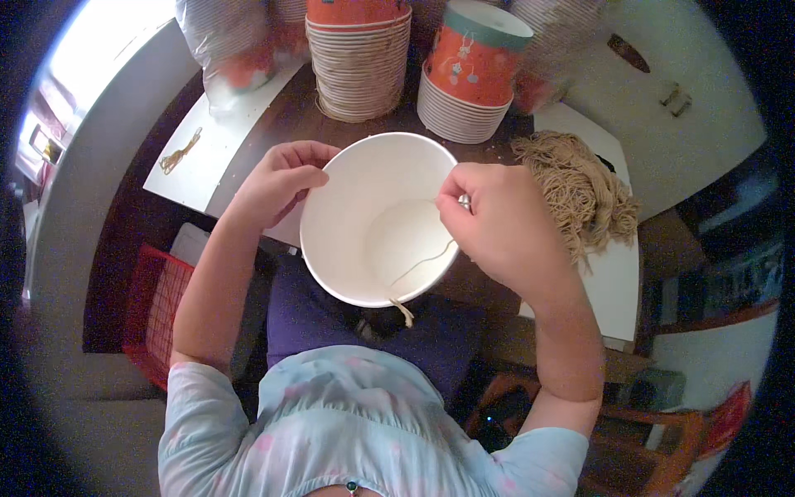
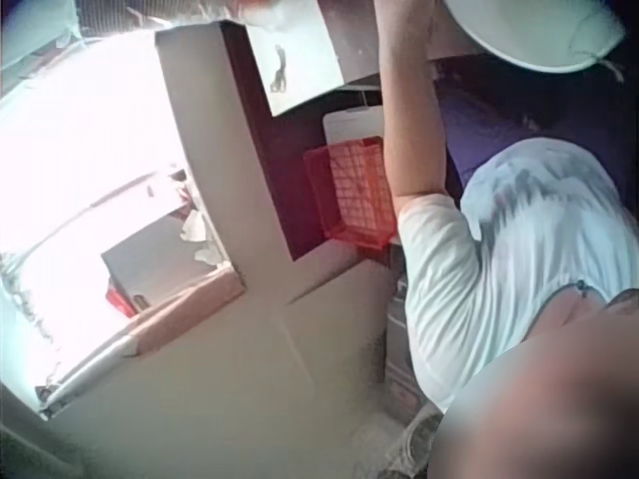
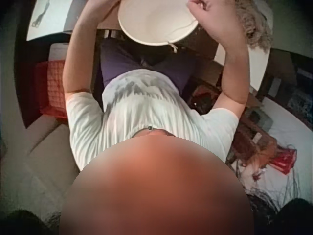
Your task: Thread thin strings through the pre-drilled holes of paper buckets and tie knots to secure them as handles.
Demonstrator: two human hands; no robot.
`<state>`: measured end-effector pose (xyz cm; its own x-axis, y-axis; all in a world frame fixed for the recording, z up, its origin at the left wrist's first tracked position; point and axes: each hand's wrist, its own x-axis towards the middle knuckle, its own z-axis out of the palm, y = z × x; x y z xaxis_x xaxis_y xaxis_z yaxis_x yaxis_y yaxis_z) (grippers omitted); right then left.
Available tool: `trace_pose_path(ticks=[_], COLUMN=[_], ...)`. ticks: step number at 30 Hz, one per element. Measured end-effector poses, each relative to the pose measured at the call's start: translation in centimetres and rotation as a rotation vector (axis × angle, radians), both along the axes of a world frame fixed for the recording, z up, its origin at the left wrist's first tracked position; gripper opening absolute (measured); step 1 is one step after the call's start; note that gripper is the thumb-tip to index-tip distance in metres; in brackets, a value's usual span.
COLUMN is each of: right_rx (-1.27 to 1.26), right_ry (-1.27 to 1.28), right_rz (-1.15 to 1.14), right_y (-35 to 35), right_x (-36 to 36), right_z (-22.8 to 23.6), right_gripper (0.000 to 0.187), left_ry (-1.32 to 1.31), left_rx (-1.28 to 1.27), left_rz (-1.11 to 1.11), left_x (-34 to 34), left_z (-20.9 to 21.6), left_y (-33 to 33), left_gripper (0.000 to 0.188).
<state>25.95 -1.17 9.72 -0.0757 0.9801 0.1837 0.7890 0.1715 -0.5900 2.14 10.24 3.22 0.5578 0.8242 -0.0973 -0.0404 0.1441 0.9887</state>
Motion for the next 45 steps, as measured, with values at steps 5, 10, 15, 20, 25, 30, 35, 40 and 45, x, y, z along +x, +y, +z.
trace_pose_path(ticks=[5, 10, 15, 20, 25, 30, 35, 40, 45], right_rx=[0.002, -0.019, -0.038, -0.06, -0.079, -0.096, -0.049, -0.013, -0.018], right_ry=[0.011, 0.008, 0.002, 0.034, 0.046, 0.043, -0.007, -0.044, -0.054], right_rz=[-0.068, -0.065, -0.046, -0.055, -0.071, -0.044, -0.036, -0.035, -0.042], right_y=[-0.8, -1.4, -1.5, -1.4, -1.5, -1.7, -1.7, -1.5, -1.5], right_x=[-0.4, -1.1, -1.0, -1.1, -0.9, -1.3, -1.5, -1.2, -1.1], right_z=[0.0, 0.0, -0.3, -0.5, -0.6, -0.7, -0.6, -0.8, -0.8], right_gripper=[0.011, 0.011, 0.012, 0.011, 0.011, 0.011, 0.012, 0.012, 0.013], left_ry=[-0.056, 0.055, -0.034, -0.098, -0.192, -0.04, 0.094, 0.173, 0.283], left_rx=[-0.086, 0.018, 0.08, -0.013, -0.111, 0.003, 0.117, 0.245, 0.351], left_rz=[0.037, 0.016, -0.084, -0.183, -0.23, -0.179, -0.157, -0.129, -0.082], left_x=[-0.6, -0.5, -0.1, -0.1, -0.6, -0.2, 0.4, 0.5, 0.9], left_z=[-0.3, -0.3, -0.3, -0.4, -1.2, -1.2, -0.2, 0.0, 0.6], left_y=[-0.5, -0.7, -0.5, 0.3, 1.1, 1.1, 0.7, 0.7, 0.4], left_gripper=[0.031, 0.034, 0.043, 0.049, 0.046, 0.042, 0.037, 0.021, 0.021])
